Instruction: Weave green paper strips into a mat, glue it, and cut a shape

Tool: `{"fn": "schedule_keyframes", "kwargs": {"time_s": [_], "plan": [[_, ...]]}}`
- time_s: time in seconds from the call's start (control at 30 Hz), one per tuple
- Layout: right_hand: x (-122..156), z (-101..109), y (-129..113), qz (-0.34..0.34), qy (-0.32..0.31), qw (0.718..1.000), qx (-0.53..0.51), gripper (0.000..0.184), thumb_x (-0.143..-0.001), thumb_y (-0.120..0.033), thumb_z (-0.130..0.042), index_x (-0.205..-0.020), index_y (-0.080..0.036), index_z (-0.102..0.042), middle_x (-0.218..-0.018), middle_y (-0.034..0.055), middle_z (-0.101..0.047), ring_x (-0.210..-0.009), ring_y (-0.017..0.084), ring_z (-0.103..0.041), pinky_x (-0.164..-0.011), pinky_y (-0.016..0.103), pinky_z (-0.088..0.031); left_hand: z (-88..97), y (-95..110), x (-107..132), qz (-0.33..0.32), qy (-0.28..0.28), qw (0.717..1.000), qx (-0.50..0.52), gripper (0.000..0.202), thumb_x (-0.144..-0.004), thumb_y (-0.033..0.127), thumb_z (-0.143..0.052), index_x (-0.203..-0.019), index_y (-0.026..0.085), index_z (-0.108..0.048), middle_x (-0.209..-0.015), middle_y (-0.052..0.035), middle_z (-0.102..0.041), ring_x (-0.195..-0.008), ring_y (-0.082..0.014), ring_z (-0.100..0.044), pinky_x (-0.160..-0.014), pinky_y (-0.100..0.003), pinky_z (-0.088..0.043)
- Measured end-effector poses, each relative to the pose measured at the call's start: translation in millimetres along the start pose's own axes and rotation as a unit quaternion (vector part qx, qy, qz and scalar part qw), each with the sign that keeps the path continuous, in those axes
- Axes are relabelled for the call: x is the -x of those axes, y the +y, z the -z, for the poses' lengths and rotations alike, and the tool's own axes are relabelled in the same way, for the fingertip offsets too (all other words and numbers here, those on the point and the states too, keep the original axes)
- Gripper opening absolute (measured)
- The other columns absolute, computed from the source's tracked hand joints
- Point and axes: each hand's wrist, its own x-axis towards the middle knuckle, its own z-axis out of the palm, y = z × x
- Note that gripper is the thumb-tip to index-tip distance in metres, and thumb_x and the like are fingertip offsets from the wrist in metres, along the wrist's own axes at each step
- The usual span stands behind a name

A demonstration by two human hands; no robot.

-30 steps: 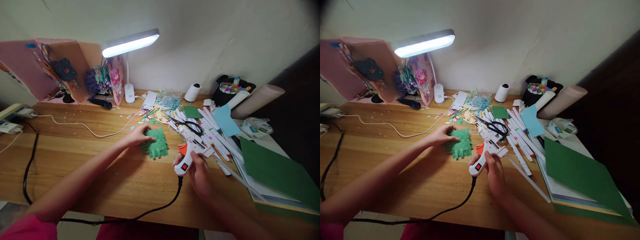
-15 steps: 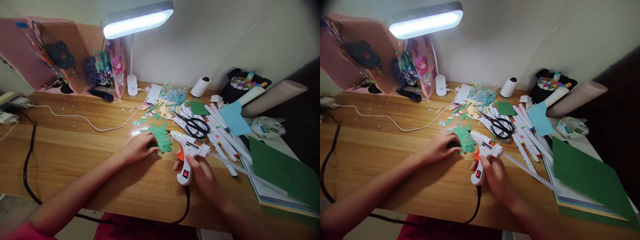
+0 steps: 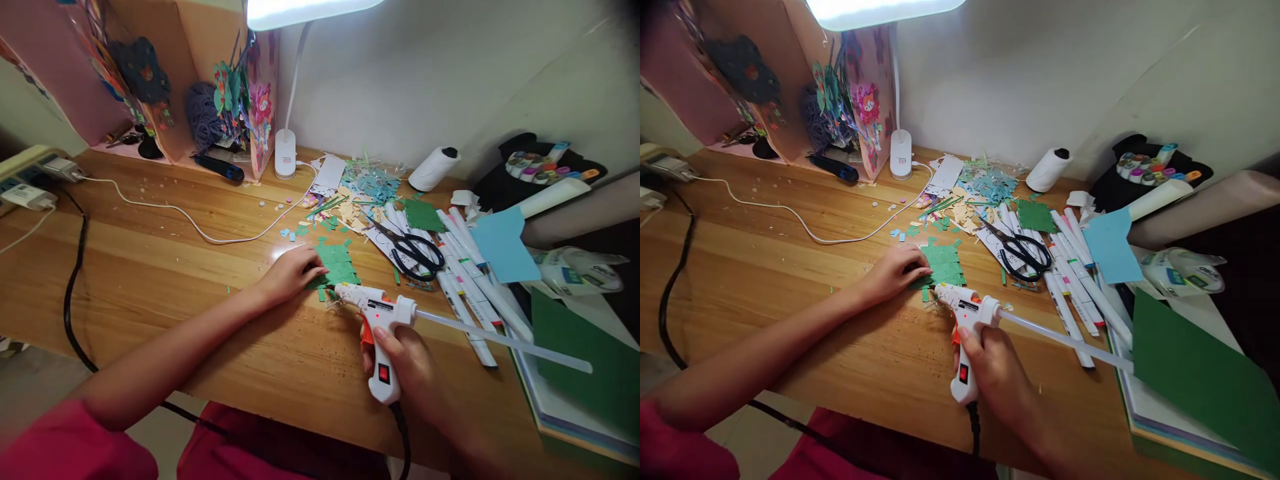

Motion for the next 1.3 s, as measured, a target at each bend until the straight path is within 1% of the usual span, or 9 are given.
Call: {"fn": "schedule_keyframes", "kwargs": {"time_s": [0.1,0.23,0.37,0.63,0.77,0.9,1.07,1.17,1.3], "plan": [[-2,0,4,0.001,0.016,1.0,-0.002,0.046,-0.08,-0.06,-0.044,-0.067,-0.018,-0.058,-0.05,0.0016,-0.059,-0.044,0.015,-0.052,-0.044,0.026,-0.041,-0.6,0,0,0.0,0.0,1.0,-0.001,0.011,-0.083,0.021,-0.061,-0.074,0.016,-0.059,-0.076,-0.0025,-0.061,-0.073,-0.0152,-0.054,-0.07,-0.028,-0.042],[-4,0,8,0.008,0.02,1.0,0.011,0.048,-0.081,-0.061,-0.041,-0.065,-0.018,-0.056,-0.05,0.002,-0.058,-0.045,0.015,-0.051,-0.044,0.027,-0.041,-1.2,0,1,-0.001,0.0,1.0,-0.005,0.011,-0.083,0.021,-0.062,-0.074,0.015,-0.058,-0.076,-0.0026,-0.06,-0.073,-0.015,-0.053,-0.069,-0.027,-0.041],[-4,-1,5,0.002,0.03,0.999,0.014,0.047,-0.08,-0.061,-0.042,-0.065,-0.018,-0.056,-0.05,0.0021,-0.057,-0.045,0.016,-0.051,-0.045,0.027,-0.041,-1.4,1,1,0.002,-0.001,1.0,-0.002,0.012,-0.083,0.021,-0.061,-0.074,0.016,-0.057,-0.076,-0.0022,-0.058,-0.074,-0.0147,-0.053,-0.069,-0.027,-0.041],[-6,-1,1,0.006,0.02,1.0,0.013,0.048,-0.08,-0.061,-0.04,-0.062,-0.018,-0.053,-0.051,0.0017,-0.054,-0.046,0.015,-0.048,-0.046,0.028,-0.039,-0.3,3,1,0.009,0.003,1.0,0.014,0.012,-0.082,0.019,-0.062,-0.072,0.015,-0.057,-0.075,-0.0016,-0.058,-0.072,-0.014,-0.053,-0.068,-0.026,-0.041],[-6,-1,0,-0.008,0.024,1.0,0.008,0.046,-0.079,-0.061,-0.041,-0.063,-0.018,-0.051,-0.051,0.0009,-0.053,-0.046,0.015,-0.047,-0.046,0.027,-0.038,-0.4,3,1,0.013,0.003,1.0,0.014,0.012,-0.082,0.02,-0.063,-0.072,0.015,-0.059,-0.076,-0.0018,-0.059,-0.074,-0.014,-0.053,-0.07,-0.026,-0.041],[-4,0,-8,-0.037,0.023,0.999,-0.014,0.042,-0.079,-0.057,-0.043,-0.064,-0.018,-0.051,-0.054,-0.0001,-0.052,-0.05,0.014,-0.047,-0.049,0.026,-0.038,0.0,3,2,0.022,0.002,0.999,0.024,0.011,-0.082,0.022,-0.063,-0.073,0.015,-0.061,-0.076,-0.0015,-0.058,-0.074,-0.0139,-0.053,-0.07,-0.026,-0.041],[-1,4,-13,-0.072,0.021,0.996,-0.04,0.042,-0.079,-0.057,-0.043,-0.073,-0.017,-0.054,-0.056,-0.0012,-0.053,-0.05,0.013,-0.045,-0.048,0.025,-0.037,0.8,3,3,0.031,-0.008,0.998,0.046,0.012,-0.082,0.023,-0.062,-0.073,0.015,-0.062,-0.079,-0.0021,-0.058,-0.077,-0.0141,-0.054,-0.071,-0.026,-0.042],[-1,5,-12,-0.084,0.007,0.994,-0.071,0.044,-0.079,-0.059,-0.043,-0.07,-0.017,-0.053,-0.052,-0.0014,-0.053,-0.047,0.012,-0.044,-0.046,0.024,-0.035,1.7,4,4,0.029,-0.015,0.998,0.059,0.013,-0.082,0.024,-0.062,-0.072,0.015,-0.062,-0.082,-0.0029,-0.057,-0.078,-0.0143,-0.055,-0.073,-0.027,-0.042],[-1,6,-11,-0.096,0.024,0.988,-0.122,0.041,-0.078,-0.058,-0.046,-0.069,-0.017,-0.051,-0.049,-0.0027,-0.053,-0.042,0.01,-0.04,-0.042,0.022,-0.032,4.3,8,4,0.013,-0.022,0.998,0.056,0.021,-0.085,0.026,-0.057,-0.069,0.015,-0.065,-0.085,-0.0047,-0.058,-0.081,-0.015,-0.055,-0.076,-0.028,-0.043]]}}
